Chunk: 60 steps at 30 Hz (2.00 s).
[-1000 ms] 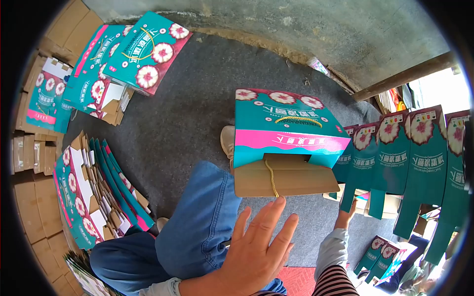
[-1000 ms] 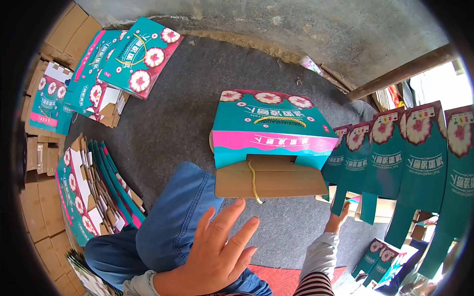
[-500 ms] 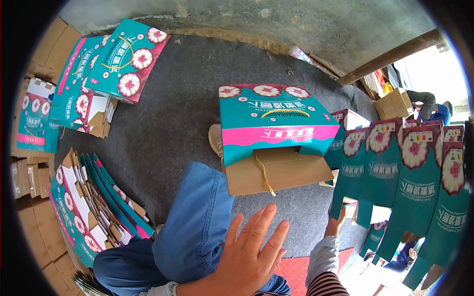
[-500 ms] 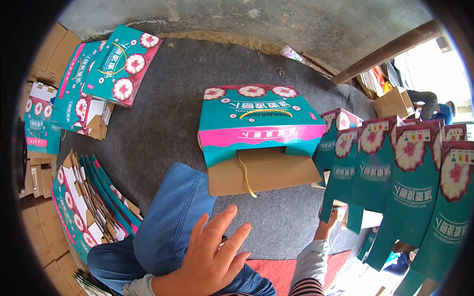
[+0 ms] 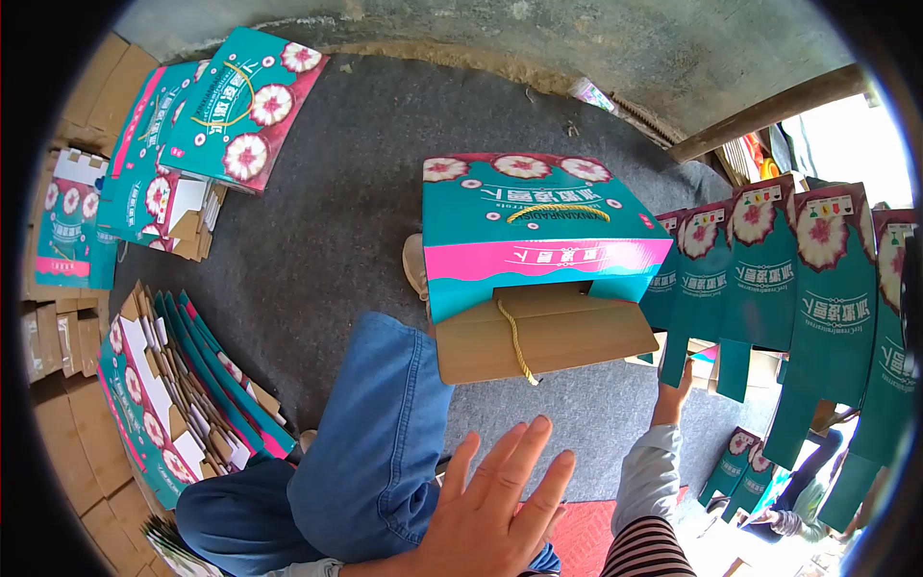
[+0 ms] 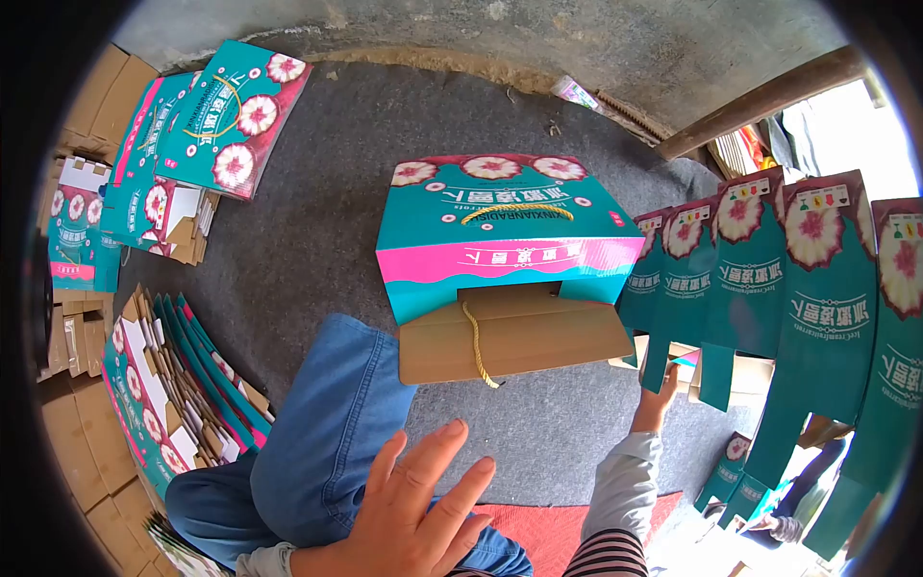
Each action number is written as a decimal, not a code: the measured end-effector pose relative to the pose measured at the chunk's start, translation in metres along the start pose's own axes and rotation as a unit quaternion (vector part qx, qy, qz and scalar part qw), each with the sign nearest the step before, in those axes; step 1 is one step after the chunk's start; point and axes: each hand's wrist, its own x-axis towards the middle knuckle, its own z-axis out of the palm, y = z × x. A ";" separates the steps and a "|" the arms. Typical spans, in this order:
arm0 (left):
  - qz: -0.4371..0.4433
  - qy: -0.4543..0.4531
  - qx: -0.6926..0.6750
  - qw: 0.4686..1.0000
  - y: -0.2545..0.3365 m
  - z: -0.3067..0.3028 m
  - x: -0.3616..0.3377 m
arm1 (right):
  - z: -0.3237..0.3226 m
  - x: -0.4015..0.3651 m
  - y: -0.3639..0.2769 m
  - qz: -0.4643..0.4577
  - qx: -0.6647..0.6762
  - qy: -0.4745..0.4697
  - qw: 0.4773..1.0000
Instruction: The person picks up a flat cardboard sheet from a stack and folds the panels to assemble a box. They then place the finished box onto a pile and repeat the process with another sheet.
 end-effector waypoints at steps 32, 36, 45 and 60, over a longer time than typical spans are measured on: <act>0.033 0.034 -0.032 0.998 0.029 0.022 0.007 | -0.001 0.028 0.077 -0.219 -0.587 0.054 0.777; 0.039 0.045 -0.021 0.998 0.029 0.022 0.007 | 0.000 0.029 0.075 -0.251 -0.658 0.032 0.709; 0.141 -0.080 -0.050 0.986 0.025 -0.006 0.020 | 0.023 0.000 0.087 -0.387 -0.721 0.095 0.567; -0.019 -0.214 -0.429 0.878 0.000 0.229 0.271 | -0.032 -0.001 0.031 -0.333 -0.440 0.162 0.818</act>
